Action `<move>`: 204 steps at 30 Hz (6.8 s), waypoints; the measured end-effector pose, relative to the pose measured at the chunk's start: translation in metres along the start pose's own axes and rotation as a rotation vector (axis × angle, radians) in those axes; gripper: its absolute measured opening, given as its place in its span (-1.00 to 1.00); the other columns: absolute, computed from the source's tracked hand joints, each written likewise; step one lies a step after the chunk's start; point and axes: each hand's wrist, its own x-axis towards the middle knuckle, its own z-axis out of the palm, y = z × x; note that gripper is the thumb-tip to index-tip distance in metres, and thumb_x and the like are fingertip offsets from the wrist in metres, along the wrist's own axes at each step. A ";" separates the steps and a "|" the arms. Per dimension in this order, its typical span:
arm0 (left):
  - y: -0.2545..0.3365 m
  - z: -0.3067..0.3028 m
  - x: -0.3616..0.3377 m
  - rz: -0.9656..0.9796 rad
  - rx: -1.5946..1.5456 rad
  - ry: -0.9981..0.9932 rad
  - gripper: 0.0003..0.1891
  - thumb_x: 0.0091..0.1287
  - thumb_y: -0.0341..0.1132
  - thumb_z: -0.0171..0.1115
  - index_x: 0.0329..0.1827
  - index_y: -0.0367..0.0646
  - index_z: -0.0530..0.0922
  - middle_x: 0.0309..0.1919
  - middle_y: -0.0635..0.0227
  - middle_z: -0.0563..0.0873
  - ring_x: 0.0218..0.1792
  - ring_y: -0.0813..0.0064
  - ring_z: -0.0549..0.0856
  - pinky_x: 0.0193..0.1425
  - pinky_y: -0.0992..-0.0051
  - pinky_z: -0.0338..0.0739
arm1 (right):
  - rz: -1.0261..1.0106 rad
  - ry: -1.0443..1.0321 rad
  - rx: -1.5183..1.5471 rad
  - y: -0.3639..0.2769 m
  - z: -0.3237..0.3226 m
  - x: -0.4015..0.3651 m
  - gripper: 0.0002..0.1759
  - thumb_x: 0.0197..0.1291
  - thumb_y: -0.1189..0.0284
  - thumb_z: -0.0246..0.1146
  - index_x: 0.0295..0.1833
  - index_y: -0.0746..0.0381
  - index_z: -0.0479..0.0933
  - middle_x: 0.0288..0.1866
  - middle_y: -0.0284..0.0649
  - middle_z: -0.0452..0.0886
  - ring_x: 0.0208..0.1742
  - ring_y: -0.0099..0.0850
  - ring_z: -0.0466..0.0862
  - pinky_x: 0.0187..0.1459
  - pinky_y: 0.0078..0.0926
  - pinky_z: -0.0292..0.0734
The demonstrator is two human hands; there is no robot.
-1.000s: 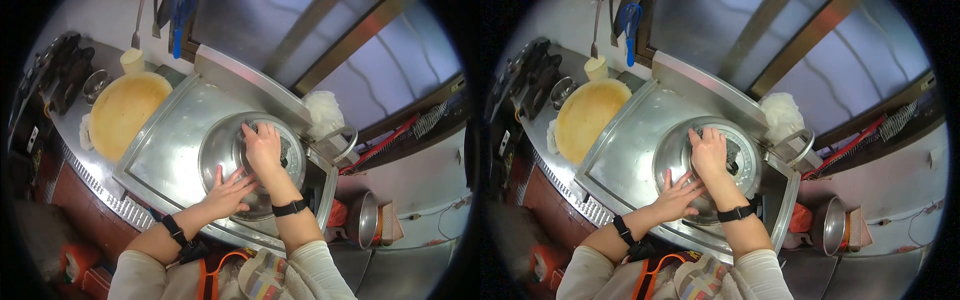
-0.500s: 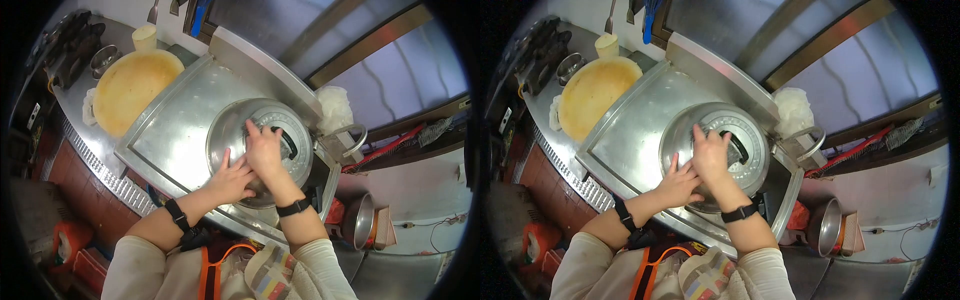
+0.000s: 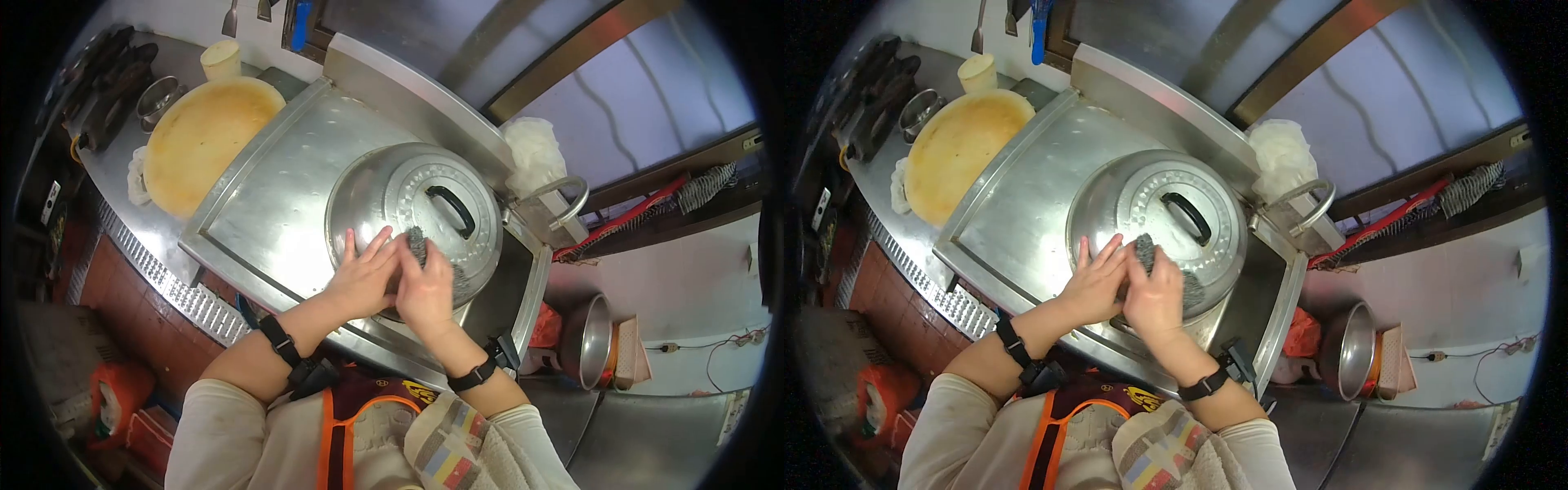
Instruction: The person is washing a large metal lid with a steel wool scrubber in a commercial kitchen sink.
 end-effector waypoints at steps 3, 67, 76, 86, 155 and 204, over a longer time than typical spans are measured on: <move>0.002 -0.007 0.001 -0.040 0.006 -0.049 -0.02 0.00 0.06 0.36 0.43 -0.16 0.08 0.45 0.32 0.06 0.49 0.28 -0.07 0.37 -0.29 -0.19 | 0.100 -0.111 0.380 0.002 -0.029 0.007 -0.49 0.03 0.61 0.16 0.18 0.17 0.46 0.07 0.09 0.46 0.11 -0.01 0.47 0.18 -0.23 0.35; -0.005 0.000 -0.011 -0.138 -0.149 0.089 -0.02 0.01 -0.22 0.42 0.46 -0.19 -0.01 0.44 0.06 0.04 0.47 0.03 -0.05 0.45 0.01 -0.10 | 0.636 0.099 0.162 0.120 -0.017 -0.025 -0.53 0.08 0.38 0.25 0.16 0.17 0.47 0.09 0.03 0.44 0.08 -0.04 0.47 0.11 -0.23 0.40; -0.069 0.024 -0.040 -0.876 -0.879 0.393 -0.45 0.20 -0.47 0.11 0.28 -0.34 0.22 -0.04 0.14 0.50 -0.13 0.38 0.55 -0.04 0.46 0.48 | 0.504 0.054 0.391 0.094 -0.014 0.056 -0.35 -0.04 0.43 0.34 0.25 0.20 0.35 0.12 0.00 0.50 0.13 -0.11 0.51 0.13 -0.32 0.39; -0.060 -0.004 -0.036 -0.762 -1.486 0.199 -0.50 0.20 -0.53 0.02 0.25 -0.34 0.24 0.06 0.16 0.52 0.00 0.35 0.57 0.05 0.41 0.50 | 0.616 0.135 0.589 0.097 -0.015 0.041 -0.40 -0.14 0.63 0.27 0.14 0.29 0.39 -0.05 -0.03 0.60 -0.07 -0.18 0.62 0.00 -0.38 0.48; 0.015 -0.092 -0.055 -0.128 -2.156 0.648 -0.25 -0.36 -0.64 -0.08 0.13 -0.33 0.42 0.04 0.03 0.52 0.17 -0.02 0.43 0.40 0.05 0.18 | 0.522 0.475 0.886 -0.007 -0.031 -0.012 -0.56 0.30 0.34 0.07 0.25 0.27 0.35 0.16 0.05 0.44 0.13 -0.05 0.48 0.16 -0.32 0.37; -0.019 -0.010 -0.082 -0.513 -2.416 0.317 -0.33 -0.43 -0.60 -0.12 -0.04 -0.46 0.46 0.00 -0.01 0.56 0.06 0.03 0.51 0.29 0.13 0.37 | 1.038 0.224 2.315 0.117 -0.087 -0.115 -0.67 0.29 0.28 0.12 0.02 0.29 0.52 -0.20 -0.18 0.66 -0.27 -0.41 0.69 -0.21 -0.49 0.63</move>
